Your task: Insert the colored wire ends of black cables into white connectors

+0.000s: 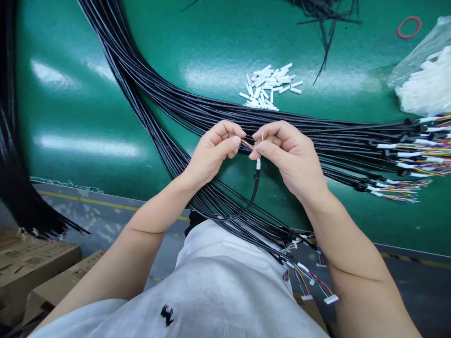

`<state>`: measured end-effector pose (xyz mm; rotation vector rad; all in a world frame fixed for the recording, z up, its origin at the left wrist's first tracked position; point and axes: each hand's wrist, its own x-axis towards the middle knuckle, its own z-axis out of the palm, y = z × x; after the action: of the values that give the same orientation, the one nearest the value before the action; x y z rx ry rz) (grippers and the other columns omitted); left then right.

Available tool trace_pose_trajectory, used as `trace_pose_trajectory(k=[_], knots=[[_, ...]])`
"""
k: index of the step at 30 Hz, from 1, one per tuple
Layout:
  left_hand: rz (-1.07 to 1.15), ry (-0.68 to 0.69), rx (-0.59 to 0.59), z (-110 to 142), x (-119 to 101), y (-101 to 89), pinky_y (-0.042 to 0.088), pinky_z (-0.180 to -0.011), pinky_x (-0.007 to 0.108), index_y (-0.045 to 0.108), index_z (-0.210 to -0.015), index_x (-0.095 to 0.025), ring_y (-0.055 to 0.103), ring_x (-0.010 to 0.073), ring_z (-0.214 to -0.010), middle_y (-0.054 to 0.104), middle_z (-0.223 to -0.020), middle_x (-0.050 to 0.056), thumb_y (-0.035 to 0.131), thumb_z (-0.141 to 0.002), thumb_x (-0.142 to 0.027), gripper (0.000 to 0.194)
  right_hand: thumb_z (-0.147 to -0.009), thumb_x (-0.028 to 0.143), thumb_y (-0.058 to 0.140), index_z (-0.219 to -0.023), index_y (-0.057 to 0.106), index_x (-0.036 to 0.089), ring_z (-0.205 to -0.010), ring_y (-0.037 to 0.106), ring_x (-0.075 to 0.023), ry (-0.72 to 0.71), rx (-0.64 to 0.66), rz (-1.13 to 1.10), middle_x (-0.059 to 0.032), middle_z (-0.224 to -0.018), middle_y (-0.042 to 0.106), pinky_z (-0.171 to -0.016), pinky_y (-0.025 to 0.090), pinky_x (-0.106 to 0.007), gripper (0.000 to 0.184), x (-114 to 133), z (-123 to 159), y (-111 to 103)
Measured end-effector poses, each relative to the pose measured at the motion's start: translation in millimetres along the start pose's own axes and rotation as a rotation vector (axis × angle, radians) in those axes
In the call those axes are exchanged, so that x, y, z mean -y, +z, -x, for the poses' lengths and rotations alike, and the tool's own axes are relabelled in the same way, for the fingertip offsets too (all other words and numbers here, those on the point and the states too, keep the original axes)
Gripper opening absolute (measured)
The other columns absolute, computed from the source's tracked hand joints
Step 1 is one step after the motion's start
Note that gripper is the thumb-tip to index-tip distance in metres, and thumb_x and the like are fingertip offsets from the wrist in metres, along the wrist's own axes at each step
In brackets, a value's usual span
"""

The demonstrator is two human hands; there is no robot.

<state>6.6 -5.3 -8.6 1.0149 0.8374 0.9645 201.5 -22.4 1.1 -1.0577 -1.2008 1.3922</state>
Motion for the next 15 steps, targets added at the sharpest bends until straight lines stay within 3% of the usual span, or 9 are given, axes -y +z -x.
trace_pose_trajectory(k=[3, 8, 13, 15], knots=[[-0.125, 0.062, 0.020, 2.9, -4.6, 0.6, 0.051, -0.072, 0.023, 0.068, -0.097, -0.021, 0.062, 0.0072, -0.076, 0.069, -0.088, -0.001, 0.073, -0.093, -0.054, 0.034, -0.082, 0.029, 0.087, -0.092, 0.072, 0.028, -0.064, 0.072, -0.0156, 0.007, 0.042, 0.175, 0.0066, -0.074, 0.075, -0.065, 0.059, -0.031, 0.018, 4.5, 1.3, -0.2], [-0.416, 0.223, 0.105, 6.1, -7.7, 0.0, 0.048, -0.073, 0.027, 0.071, -0.098, -0.021, 0.061, 0.0102, -0.078, 0.072, -0.093, 0.001, 0.067, -0.096, -0.057, 0.035, -0.082, 0.014, 0.077, -0.079, 0.068, 0.028, -0.064, 0.067, -0.0151, -0.124, 0.085, 0.572, 0.0068, -0.071, 0.071, -0.063, 0.051, -0.030, 0.017, 19.7, 6.1, 3.9], [-0.487, 0.292, 0.044, 4.8, -4.1, -2.0, 0.046, -0.072, 0.027, 0.066, -0.092, -0.021, 0.058, 0.0101, -0.074, 0.069, -0.088, 0.001, 0.062, -0.100, -0.053, 0.034, -0.090, 0.025, 0.070, -0.088, 0.071, 0.026, -0.067, 0.067, -0.0147, -0.072, 0.077, 0.480, 0.0041, -0.076, 0.073, -0.066, 0.051, -0.031, 0.003, 19.9, 6.5, 5.9], [-0.425, 0.280, 0.010, 4.5, -3.3, -1.8, 0.046, -0.070, 0.026, 0.064, -0.093, -0.021, 0.059, 0.0095, -0.075, 0.067, -0.087, 0.000, 0.062, -0.100, -0.053, 0.033, -0.088, 0.026, 0.070, -0.098, 0.071, 0.025, -0.075, 0.070, -0.0154, -0.082, 0.094, 0.410, 0.0030, -0.085, 0.075, -0.072, 0.055, -0.032, 0.010, 16.9, 7.3, 7.7]])
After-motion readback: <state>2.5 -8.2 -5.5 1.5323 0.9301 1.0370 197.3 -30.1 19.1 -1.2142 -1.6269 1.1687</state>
